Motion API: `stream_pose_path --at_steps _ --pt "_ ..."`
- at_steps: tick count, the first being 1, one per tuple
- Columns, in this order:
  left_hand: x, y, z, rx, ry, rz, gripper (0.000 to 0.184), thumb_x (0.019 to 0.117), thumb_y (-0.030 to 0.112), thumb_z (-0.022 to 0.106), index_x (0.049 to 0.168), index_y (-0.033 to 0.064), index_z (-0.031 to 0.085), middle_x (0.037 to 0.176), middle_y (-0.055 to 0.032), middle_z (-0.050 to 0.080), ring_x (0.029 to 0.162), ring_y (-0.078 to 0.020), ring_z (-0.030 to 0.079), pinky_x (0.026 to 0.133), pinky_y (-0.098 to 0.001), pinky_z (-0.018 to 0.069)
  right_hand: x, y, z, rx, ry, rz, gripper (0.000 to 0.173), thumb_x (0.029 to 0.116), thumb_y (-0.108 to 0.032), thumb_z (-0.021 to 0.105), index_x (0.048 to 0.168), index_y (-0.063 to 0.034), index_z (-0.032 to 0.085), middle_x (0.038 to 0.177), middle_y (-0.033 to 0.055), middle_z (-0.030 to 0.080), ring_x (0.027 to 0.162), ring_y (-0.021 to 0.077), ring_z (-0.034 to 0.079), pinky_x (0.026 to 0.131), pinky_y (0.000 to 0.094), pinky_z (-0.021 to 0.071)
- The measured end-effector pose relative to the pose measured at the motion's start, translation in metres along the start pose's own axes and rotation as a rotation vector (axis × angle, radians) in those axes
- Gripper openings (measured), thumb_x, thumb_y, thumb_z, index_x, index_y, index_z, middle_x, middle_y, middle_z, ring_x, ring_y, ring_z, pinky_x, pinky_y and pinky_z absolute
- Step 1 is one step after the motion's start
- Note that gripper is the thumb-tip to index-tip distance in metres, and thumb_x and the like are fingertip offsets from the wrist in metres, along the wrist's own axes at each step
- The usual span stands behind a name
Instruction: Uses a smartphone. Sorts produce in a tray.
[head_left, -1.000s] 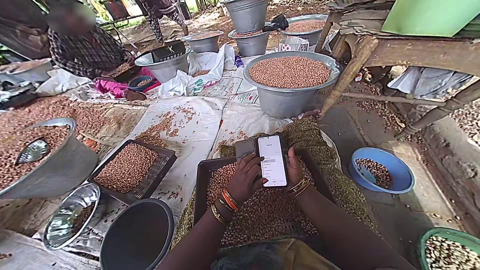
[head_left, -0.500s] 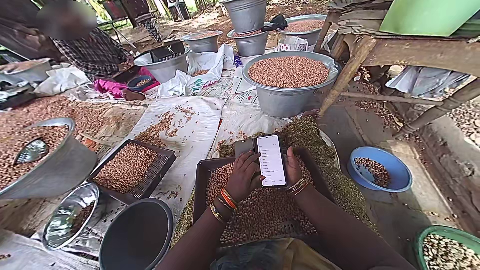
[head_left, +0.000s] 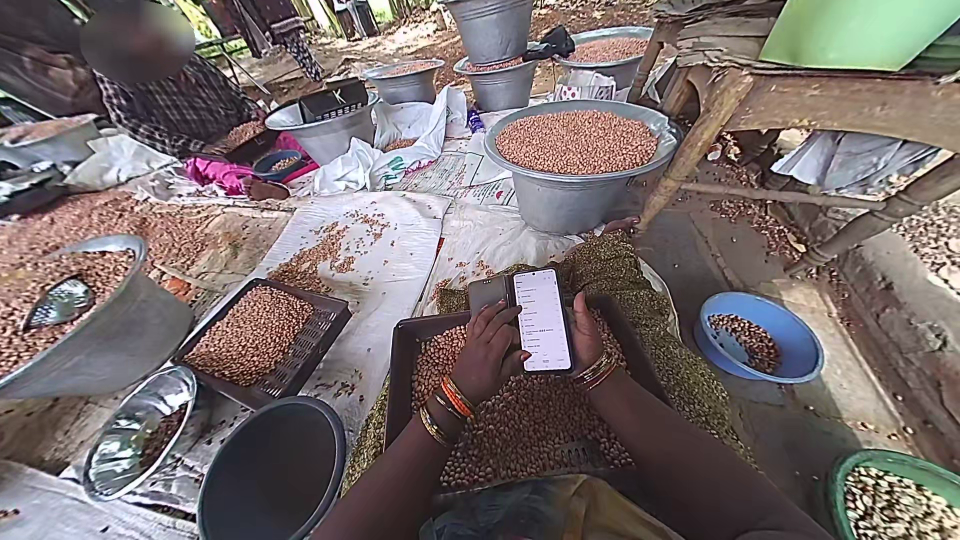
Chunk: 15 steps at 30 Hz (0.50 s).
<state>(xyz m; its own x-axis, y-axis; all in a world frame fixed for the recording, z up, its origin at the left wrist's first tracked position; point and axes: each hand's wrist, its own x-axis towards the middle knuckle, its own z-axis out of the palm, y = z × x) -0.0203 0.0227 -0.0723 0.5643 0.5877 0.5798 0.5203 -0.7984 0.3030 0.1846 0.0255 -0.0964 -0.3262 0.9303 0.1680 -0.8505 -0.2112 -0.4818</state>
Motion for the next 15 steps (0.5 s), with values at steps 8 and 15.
stream_pose_path --at_steps 8,15 --pt "-0.0001 -0.0008 0.0006 -0.011 0.021 0.035 0.051 0.108 0.05 0.039 0.091 0.007 0.061 0.137 -0.0167 0.064 0.139 -0.0385 0.05 0.117 -0.0556 0.0336 0.0005 -0.0002 -0.003 0.004 -0.013 0.0 0.074 0.0872 -0.075 0.059 0.127 -0.0129 0.066 0.116 0.0114 0.075 0.108 0.0222 0.073 0.093 0.0438 0.0603" --pt "-0.0003 -0.0001 -0.0004 -0.04 -0.013 0.074 0.05 0.107 0.05 0.042 0.089 0.0076 0.061 0.132 -0.0156 0.066 0.139 -0.0373 0.05 0.119 -0.0525 0.0307 0.0005 -0.0004 -0.0019 -0.017 -0.008 -0.001 0.074 0.0888 -0.075 0.056 0.127 -0.0125 0.066 0.115 0.0109 0.075 0.107 0.0216 0.073 0.093 0.0431 0.0605"
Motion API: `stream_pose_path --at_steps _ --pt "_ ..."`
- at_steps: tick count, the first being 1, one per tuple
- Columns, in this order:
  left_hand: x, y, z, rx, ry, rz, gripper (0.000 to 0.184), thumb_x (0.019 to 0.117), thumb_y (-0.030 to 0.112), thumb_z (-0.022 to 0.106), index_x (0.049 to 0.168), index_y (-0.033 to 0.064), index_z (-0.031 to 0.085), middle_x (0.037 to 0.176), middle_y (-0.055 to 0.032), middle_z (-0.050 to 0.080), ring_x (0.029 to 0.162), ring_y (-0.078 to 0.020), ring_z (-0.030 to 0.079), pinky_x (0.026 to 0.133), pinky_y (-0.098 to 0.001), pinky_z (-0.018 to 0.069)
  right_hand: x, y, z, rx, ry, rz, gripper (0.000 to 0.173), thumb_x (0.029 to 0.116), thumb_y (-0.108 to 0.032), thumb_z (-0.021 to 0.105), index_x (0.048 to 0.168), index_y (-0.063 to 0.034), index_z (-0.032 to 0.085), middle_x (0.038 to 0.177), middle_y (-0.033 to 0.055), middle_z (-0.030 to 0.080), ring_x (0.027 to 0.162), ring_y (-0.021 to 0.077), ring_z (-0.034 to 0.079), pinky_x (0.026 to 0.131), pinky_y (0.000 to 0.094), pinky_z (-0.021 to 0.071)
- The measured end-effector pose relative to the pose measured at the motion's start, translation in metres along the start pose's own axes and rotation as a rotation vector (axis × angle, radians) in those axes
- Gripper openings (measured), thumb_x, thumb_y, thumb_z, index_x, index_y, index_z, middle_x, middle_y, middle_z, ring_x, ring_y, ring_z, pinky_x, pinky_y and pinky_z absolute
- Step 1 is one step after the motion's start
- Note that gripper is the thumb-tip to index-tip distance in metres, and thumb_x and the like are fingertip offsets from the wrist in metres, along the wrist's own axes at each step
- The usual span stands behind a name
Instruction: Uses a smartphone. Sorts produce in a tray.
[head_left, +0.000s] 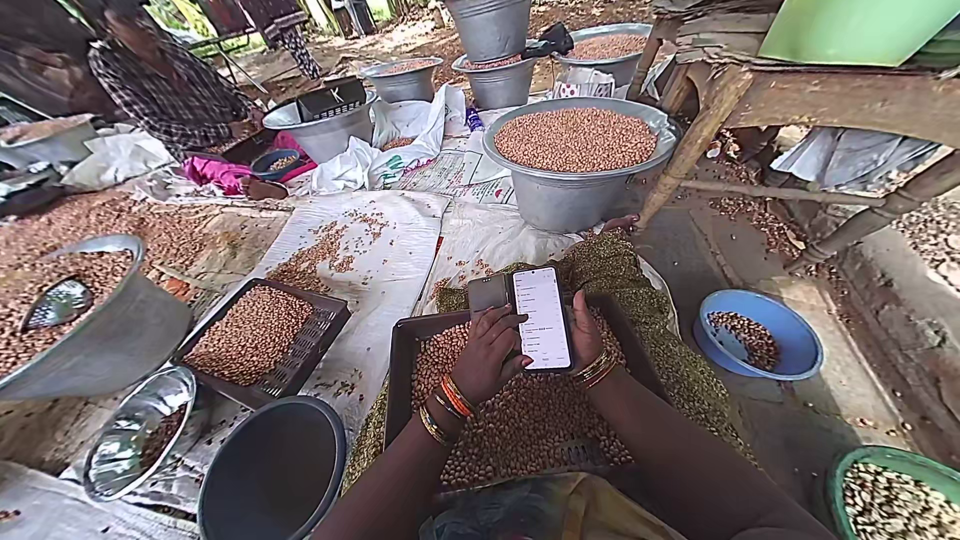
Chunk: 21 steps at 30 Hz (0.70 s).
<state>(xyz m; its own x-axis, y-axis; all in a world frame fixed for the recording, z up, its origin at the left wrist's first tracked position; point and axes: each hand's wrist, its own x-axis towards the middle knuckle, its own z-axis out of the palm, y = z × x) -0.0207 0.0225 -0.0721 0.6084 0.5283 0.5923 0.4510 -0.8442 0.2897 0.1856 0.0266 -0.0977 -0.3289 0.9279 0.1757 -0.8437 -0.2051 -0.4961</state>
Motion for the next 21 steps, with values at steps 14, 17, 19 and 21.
stream_pose_path --at_steps 14,17,19,21 --pt "0.0001 -0.0008 0.0009 -0.01 -0.052 -0.009 0.048 0.1064 0.047 0.045 0.088 0.0064 0.062 0.133 -0.0162 0.066 0.139 -0.0383 0.049 0.118 -0.0529 0.0321 0.0006 0.0015 -0.003 0.015 -0.015 -0.012 0.073 0.0873 -0.074 0.059 0.128 -0.0132 0.066 0.116 0.0111 0.075 0.107 0.022 0.073 0.093 0.0432 0.0605" --pt "0.0005 -0.0014 0.0009 0.001 -0.04 -0.033 0.048 0.1068 0.046 0.043 0.089 0.0059 0.063 0.135 -0.0168 0.065 0.139 -0.0389 0.05 0.117 -0.0538 0.0339 0.0007 0.0015 -0.0028 0.002 -0.009 -0.015 0.074 0.0865 -0.074 0.06 0.127 -0.0131 0.066 0.115 0.0109 0.075 0.106 0.0219 0.073 0.093 0.043 0.0606" --pt "0.0004 -0.0025 0.0012 0.013 -0.029 -0.04 0.048 0.1072 0.045 0.043 0.09 0.0057 0.063 0.136 -0.0171 0.064 0.139 -0.0392 0.05 0.117 -0.0543 0.0341 0.0009 0.0014 -0.0024 -0.004 -0.017 -0.018 0.074 0.0864 -0.074 0.061 0.127 -0.0127 0.066 0.116 0.0107 0.075 0.107 0.0217 0.073 0.093 0.0426 0.0604" --pt "0.0001 -0.0031 0.0014 0.02 -0.023 -0.05 0.048 0.1074 0.045 0.042 0.091 0.0056 0.063 0.137 -0.0169 0.064 0.139 -0.0393 0.05 0.116 -0.0553 0.0345 0.0013 0.0017 -0.0022 -0.013 -0.016 -0.027 0.073 0.0868 -0.074 0.061 0.126 -0.0125 0.067 0.115 0.0107 0.075 0.107 0.0216 0.073 0.093 0.0428 0.0605"
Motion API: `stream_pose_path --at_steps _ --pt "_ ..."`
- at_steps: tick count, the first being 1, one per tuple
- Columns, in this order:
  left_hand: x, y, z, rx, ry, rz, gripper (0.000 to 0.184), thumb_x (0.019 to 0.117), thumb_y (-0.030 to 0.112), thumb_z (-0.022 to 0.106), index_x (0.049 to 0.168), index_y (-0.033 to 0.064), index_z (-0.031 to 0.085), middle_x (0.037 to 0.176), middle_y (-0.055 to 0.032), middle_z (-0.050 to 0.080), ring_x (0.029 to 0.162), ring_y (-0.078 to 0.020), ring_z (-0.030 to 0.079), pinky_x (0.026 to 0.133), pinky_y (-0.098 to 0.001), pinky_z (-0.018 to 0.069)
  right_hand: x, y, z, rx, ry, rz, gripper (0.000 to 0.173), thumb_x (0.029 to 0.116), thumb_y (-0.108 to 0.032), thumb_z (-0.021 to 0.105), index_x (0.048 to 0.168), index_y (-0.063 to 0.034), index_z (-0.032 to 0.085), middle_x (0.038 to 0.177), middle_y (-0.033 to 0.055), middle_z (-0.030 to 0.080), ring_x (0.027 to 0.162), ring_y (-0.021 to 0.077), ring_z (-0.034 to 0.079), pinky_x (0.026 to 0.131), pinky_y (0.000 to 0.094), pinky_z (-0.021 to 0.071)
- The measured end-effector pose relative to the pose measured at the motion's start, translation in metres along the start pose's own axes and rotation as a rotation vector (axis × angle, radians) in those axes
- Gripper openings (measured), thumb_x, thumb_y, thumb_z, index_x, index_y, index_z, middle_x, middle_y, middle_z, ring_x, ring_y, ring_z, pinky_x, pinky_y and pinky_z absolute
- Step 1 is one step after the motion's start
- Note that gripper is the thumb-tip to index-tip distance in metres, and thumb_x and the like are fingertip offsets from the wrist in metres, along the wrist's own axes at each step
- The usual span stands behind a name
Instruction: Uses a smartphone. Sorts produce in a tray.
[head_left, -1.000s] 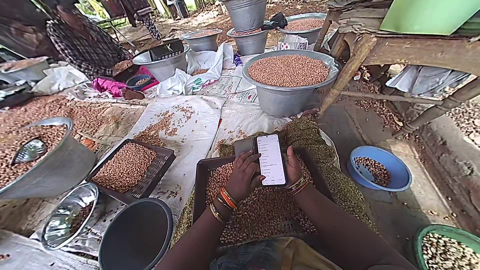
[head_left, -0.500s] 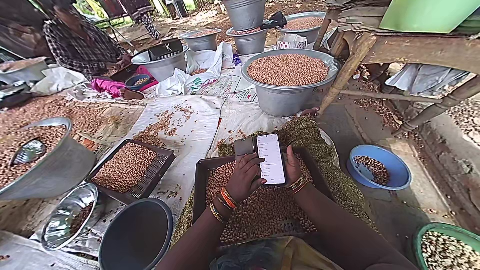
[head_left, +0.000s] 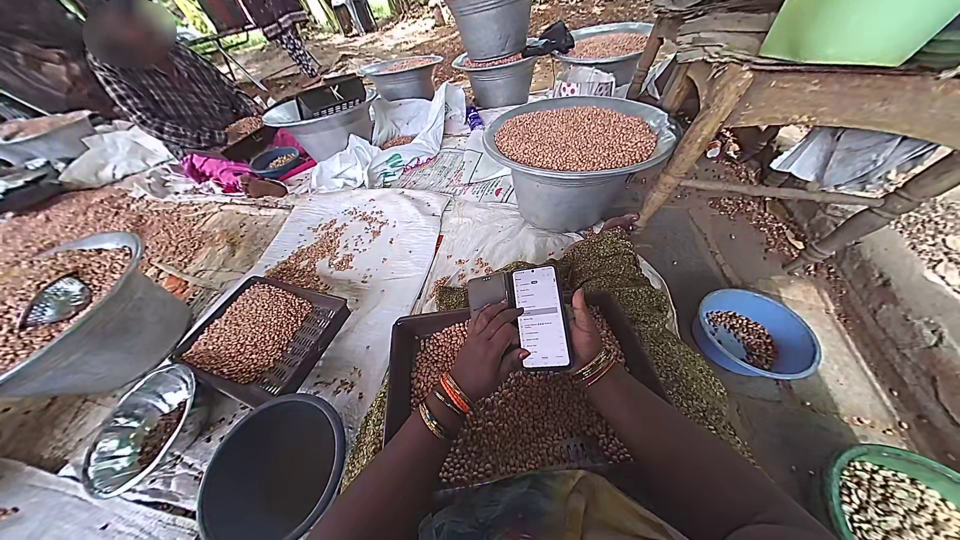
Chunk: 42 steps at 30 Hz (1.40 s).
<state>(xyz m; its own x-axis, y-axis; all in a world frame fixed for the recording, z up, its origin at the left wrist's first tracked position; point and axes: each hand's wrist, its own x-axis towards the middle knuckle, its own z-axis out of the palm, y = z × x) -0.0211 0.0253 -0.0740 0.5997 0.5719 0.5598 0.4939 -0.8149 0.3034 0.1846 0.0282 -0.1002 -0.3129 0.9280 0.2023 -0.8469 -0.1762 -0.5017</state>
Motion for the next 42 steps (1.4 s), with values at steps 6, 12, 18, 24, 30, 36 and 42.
stream_pose_path --at_steps 6,12,18,24,30,36,42 --pt "0.0002 0.001 0.0003 0.015 -0.002 -0.007 0.048 0.1074 0.046 0.042 0.091 0.0057 0.062 0.139 -0.0174 0.063 0.139 -0.0398 0.05 0.116 -0.0565 0.0345 0.0 -0.0005 -0.0017 0.023 -0.014 0.025 0.073 0.0847 -0.073 0.065 0.127 -0.0126 0.067 0.116 0.0118 0.075 0.107 0.0224 0.073 0.093 0.0434 0.0603" --pt "-0.0009 0.0022 0.0002 0.001 0.028 0.04 0.051 0.1083 0.048 0.039 0.09 0.0071 0.062 0.137 -0.0169 0.064 0.139 -0.0377 0.05 0.118 -0.0529 0.0334 0.0004 -0.0012 -0.0017 0.047 -0.029 0.031 0.073 0.0847 -0.073 0.064 0.126 -0.0129 0.067 0.116 0.0114 0.075 0.107 0.0222 0.073 0.094 0.0434 0.0602" --pt "-0.0022 0.0071 0.0019 0.009 0.003 0.131 0.052 0.1079 0.05 0.039 0.086 0.0088 0.063 0.131 -0.0136 0.068 0.138 -0.0359 0.051 0.119 -0.0518 0.0309 -0.0004 -0.0007 -0.0003 0.002 -0.045 0.0 0.072 0.0899 -0.074 0.056 0.127 -0.0131 0.066 0.117 0.0099 0.075 0.11 0.0208 0.072 0.096 0.0425 0.0593" --pt "-0.0036 0.0081 0.0039 0.017 -0.027 0.166 0.054 0.1062 0.055 0.04 0.085 0.0104 0.062 0.133 -0.0114 0.067 0.139 -0.0352 0.05 0.12 -0.0527 0.0306 -0.0009 0.0002 0.0002 0.018 -0.043 0.002 0.073 0.0917 -0.075 0.051 0.129 -0.0132 0.065 0.119 0.0096 0.074 0.112 0.0206 0.071 0.098 0.0425 0.058" --pt "-0.0038 0.0084 0.0049 0.034 -0.075 0.156 0.053 0.1043 0.056 0.043 0.087 0.0103 0.064 0.135 -0.0109 0.067 0.14 -0.0371 0.049 0.119 -0.054 0.0306 -0.0021 -0.0009 0.0038 0.057 -0.053 0.019 0.07 0.0928 -0.073 0.052 0.127 -0.0134 0.066 0.118 0.0103 0.075 0.111 0.0212 0.072 0.096 0.0425 0.0588" --pt "-0.003 0.0084 0.0014 0.024 0.018 0.132 0.055 0.1063 0.055 0.039 0.086 0.0097 0.062 0.131 -0.0127 0.068 0.138 -0.0347 0.051 0.119 -0.0509 0.031 -0.0013 -0.0018 0.0023 0.066 -0.068 0.02 0.072 0.0908 -0.075 0.053 0.127 -0.0147 0.067 0.118 0.0103 0.075 0.111 0.0216 0.072 0.097 0.0434 0.0587" --pt "-0.0032 0.0072 0.0005 0.04 0.04 0.123 0.054 0.107 0.053 0.038 0.086 0.0102 0.063 0.128 -0.0113 0.069 0.136 -0.0334 0.053 0.119 -0.051 0.0317 0.0005 -0.0047 0.0018 0.096 -0.009 -0.009 0.07 0.0956 -0.072 0.046 0.127 -0.0131 0.066 0.119 0.011 0.075 0.112 0.0222 0.072 0.097 0.0435 0.0589"
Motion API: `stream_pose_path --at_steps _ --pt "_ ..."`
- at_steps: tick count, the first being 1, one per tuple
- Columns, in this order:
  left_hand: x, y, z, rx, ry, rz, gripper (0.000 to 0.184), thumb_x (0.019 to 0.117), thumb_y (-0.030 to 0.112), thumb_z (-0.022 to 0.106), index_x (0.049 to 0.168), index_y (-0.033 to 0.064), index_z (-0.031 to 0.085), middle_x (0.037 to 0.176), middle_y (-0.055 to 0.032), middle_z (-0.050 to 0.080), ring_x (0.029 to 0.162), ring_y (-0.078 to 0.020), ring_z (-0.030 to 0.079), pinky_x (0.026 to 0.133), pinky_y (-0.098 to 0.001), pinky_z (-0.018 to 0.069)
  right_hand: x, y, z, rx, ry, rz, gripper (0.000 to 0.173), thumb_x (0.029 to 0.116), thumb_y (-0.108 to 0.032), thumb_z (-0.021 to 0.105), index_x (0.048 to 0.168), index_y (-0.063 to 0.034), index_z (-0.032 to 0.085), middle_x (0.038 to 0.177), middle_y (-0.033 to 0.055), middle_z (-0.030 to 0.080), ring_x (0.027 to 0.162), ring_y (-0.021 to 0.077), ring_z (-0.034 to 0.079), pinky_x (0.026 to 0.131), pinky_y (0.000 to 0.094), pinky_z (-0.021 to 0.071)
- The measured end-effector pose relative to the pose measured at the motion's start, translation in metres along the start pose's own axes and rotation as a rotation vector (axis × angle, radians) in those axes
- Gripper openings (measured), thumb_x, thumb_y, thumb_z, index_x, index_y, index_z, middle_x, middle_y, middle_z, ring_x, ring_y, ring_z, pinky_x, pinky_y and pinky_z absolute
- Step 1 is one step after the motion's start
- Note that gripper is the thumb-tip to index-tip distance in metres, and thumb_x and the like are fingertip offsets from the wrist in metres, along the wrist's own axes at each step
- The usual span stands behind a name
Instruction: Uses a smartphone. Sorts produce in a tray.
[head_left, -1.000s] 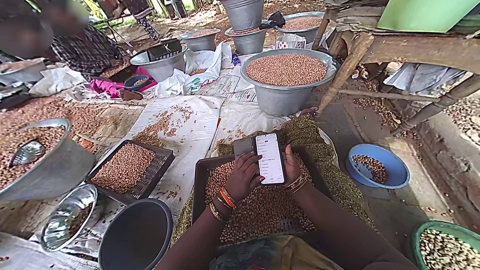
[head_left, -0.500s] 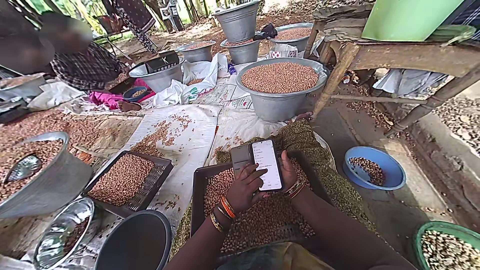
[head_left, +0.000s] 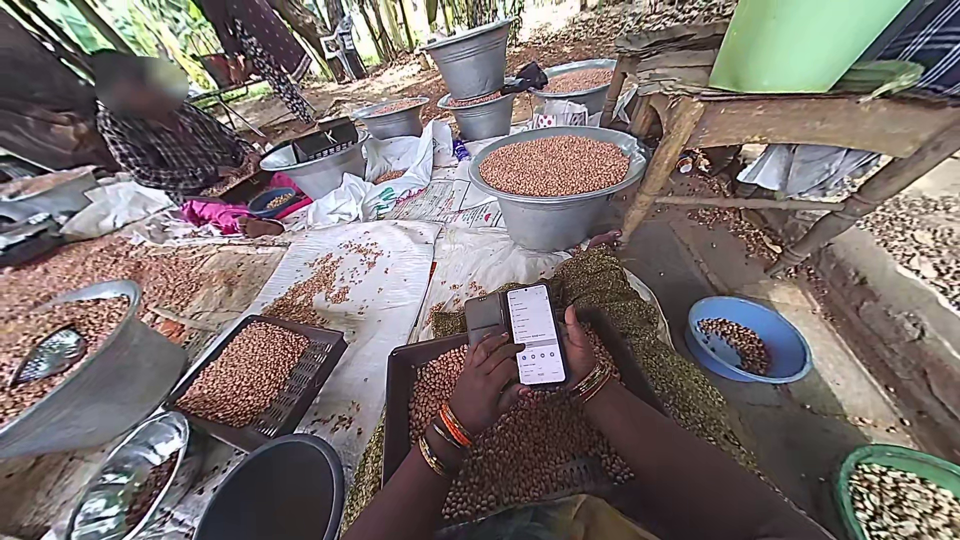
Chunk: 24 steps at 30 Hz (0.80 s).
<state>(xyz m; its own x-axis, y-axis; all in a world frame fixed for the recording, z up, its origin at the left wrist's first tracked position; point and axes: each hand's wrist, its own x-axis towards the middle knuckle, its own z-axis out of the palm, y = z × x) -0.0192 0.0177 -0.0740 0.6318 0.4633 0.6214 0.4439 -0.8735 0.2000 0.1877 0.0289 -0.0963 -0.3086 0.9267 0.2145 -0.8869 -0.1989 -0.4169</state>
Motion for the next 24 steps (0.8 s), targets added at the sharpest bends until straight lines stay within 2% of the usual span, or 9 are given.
stream_pose_path --at_steps 2,8,12,16,17,19,21,23,24 --pt "-0.0006 -0.0002 0.0013 0.007 -0.006 0.016 0.054 0.1071 0.054 0.038 0.085 0.0109 0.063 0.127 -0.01 0.07 0.136 -0.0321 0.053 0.119 -0.0498 0.0316 0.0003 -0.0012 0.0012 0.001 0.019 -0.004 0.07 0.0982 -0.072 0.04 0.128 -0.013 0.065 0.118 0.0111 0.075 0.111 0.022 0.072 0.096 0.0436 0.0591" --pt "-0.0021 -0.0007 0.0026 0.005 -0.007 0.054 0.054 0.1076 0.053 0.036 0.085 0.0121 0.063 0.125 -0.0083 0.071 0.135 -0.0305 0.053 0.119 -0.0482 0.0308 0.0005 -0.0024 -0.0001 -0.011 -0.021 -0.023 0.072 0.0961 -0.074 0.042 0.129 -0.0146 0.065 0.12 0.0107 0.074 0.113 0.0222 0.071 0.097 0.044 0.0588" --pt "-0.0017 0.0001 0.0023 0.008 -0.039 0.058 0.054 0.1064 0.053 0.04 0.085 0.0105 0.066 0.123 -0.0086 0.072 0.133 -0.0308 0.056 0.118 -0.0485 0.0334 -0.0005 -0.0029 -0.001 -0.047 0.007 -0.037 0.074 0.0945 -0.075 0.046 0.132 -0.013 0.062 0.121 0.0109 0.074 0.113 0.0224 0.071 0.097 0.0443 0.0586" --pt "-0.0012 -0.0001 0.0021 0.03 -0.048 0.068 0.052 0.1061 0.052 0.042 0.085 0.0109 0.067 0.122 -0.0079 0.072 0.133 -0.0303 0.056 0.118 -0.0484 0.0338 -0.0004 -0.0035 0.0018 -0.061 0.015 -0.039 0.073 0.0971 -0.074 0.04 0.132 -0.0135 0.061 0.12 0.0104 0.074 0.112 0.022 0.072 0.096 0.0439 0.0592" --pt "-0.0014 -0.0001 0.0021 0.039 -0.03 0.054 0.053 0.1064 0.052 0.041 0.084 0.011 0.066 0.122 -0.0081 0.072 0.132 -0.0301 0.056 0.118 -0.0483 0.0337 -0.0005 -0.0037 0.001 -0.055 0.009 -0.032 0.073 0.0964 -0.074 0.042 0.133 -0.0137 0.061 0.121 0.0106 0.074 0.113 0.0223 0.071 0.097 0.0443 0.0588" --pt "-0.0014 -0.0005 0.0026 0.071 0.037 -0.017 0.05 0.1063 0.051 0.042 0.085 0.0111 0.064 0.123 -0.0101 0.071 0.131 -0.0322 0.057 0.116 -0.05 0.036 -0.0005 -0.004 -0.0002 -0.056 0.019 -0.021 0.075 0.0937 -0.076 0.046 0.134 -0.0137 0.06 0.121 0.0111 0.073 0.112 0.0233 0.071 0.096 0.0452 0.059" --pt "-0.0011 -0.0027 0.0044 0.1 0.122 -0.154 0.052 0.1062 0.052 0.041 0.091 0.009 0.066 0.127 -0.0146 0.069 0.131 -0.0375 0.056 0.113 -0.0518 0.039 -0.0006 -0.0047 -0.0009 -0.05 0.029 -0.02 0.077 0.0918 -0.077 0.049 0.134 -0.0133 0.061 0.121 0.0117 0.073 0.113 0.0242 0.071 0.096 0.0463 0.0589" --pt "0.0 -0.006 0.0055 0.075 0.19 -0.34 0.05 0.1035 0.049 0.048 0.105 0.003 0.068 0.136 -0.0228 0.062 0.134 -0.0408 0.053 0.113 -0.0522 0.0393 -0.0006 -0.0052 0.0003 -0.041 0.035 -0.022 0.077 0.0912 -0.077 0.05 0.133 -0.013 0.061 0.121 0.012 0.074 0.113 0.0241 0.071 0.096 0.046 0.0593" --pt "0.0004 -0.0075 0.0064 0.003 0.222 -0.45 0.051 0.1008 0.045 0.055 0.113 -0.0033 0.066 0.14 -0.028 0.057 0.134 -0.0416 0.052 0.113 -0.0516 0.0396 -0.0006 -0.0048 0.0007 -0.031 0.037 -0.031 0.076 0.0912 -0.076 0.052 0.133 -0.0127 0.061 0.121 0.012 0.074 0.112 0.0242 0.072 0.096 0.0459 0.0595"
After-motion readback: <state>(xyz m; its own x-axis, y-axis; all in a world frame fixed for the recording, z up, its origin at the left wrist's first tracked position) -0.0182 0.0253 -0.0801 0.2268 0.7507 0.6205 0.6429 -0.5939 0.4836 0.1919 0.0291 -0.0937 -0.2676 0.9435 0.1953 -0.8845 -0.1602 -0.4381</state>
